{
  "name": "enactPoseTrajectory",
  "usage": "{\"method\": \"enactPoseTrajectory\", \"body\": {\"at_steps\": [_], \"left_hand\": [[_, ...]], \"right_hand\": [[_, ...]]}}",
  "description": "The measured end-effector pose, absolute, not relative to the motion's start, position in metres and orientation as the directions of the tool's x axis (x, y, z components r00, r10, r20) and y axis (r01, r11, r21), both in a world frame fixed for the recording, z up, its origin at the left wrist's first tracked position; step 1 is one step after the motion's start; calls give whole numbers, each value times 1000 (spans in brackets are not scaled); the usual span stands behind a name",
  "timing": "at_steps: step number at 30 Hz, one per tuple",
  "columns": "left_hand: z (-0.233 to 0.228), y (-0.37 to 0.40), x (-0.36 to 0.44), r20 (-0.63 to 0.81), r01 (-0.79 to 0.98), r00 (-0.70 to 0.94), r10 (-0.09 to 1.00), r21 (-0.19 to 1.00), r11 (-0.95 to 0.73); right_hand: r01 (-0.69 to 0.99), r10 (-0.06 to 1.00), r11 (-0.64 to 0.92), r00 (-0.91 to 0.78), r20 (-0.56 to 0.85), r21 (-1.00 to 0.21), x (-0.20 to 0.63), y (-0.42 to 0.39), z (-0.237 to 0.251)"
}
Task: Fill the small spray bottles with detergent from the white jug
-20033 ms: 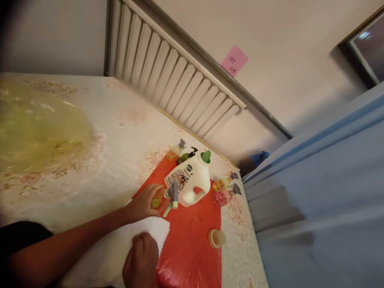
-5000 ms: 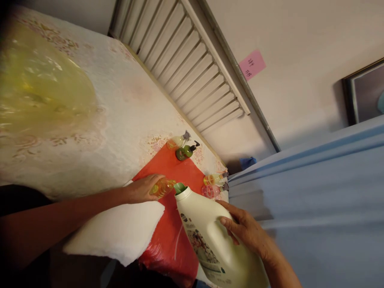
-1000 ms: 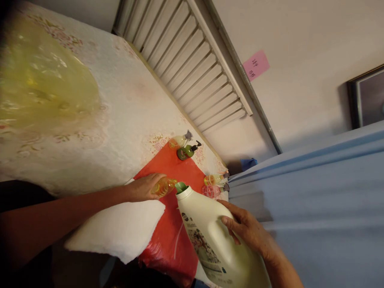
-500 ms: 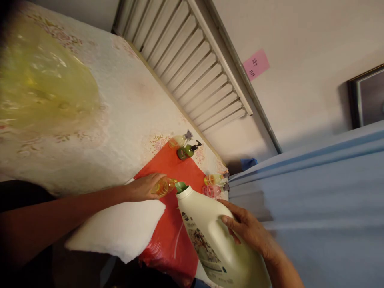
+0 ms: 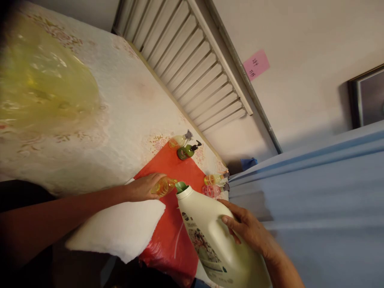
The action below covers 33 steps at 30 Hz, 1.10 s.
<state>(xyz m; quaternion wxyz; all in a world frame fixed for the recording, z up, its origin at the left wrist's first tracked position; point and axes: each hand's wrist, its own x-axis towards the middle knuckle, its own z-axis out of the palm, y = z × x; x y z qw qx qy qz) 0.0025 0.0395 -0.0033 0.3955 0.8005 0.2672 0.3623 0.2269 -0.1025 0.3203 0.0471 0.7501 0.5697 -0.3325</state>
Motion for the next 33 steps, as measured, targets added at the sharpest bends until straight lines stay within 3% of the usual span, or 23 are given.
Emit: {"method": "enactPoseTrajectory", "body": {"at_steps": [33], "left_hand": [[1,38,0,361,137,593,720,836,-531]], "right_hand": [[885,827,-344,127,-548,-313,226,-100,322]]}}
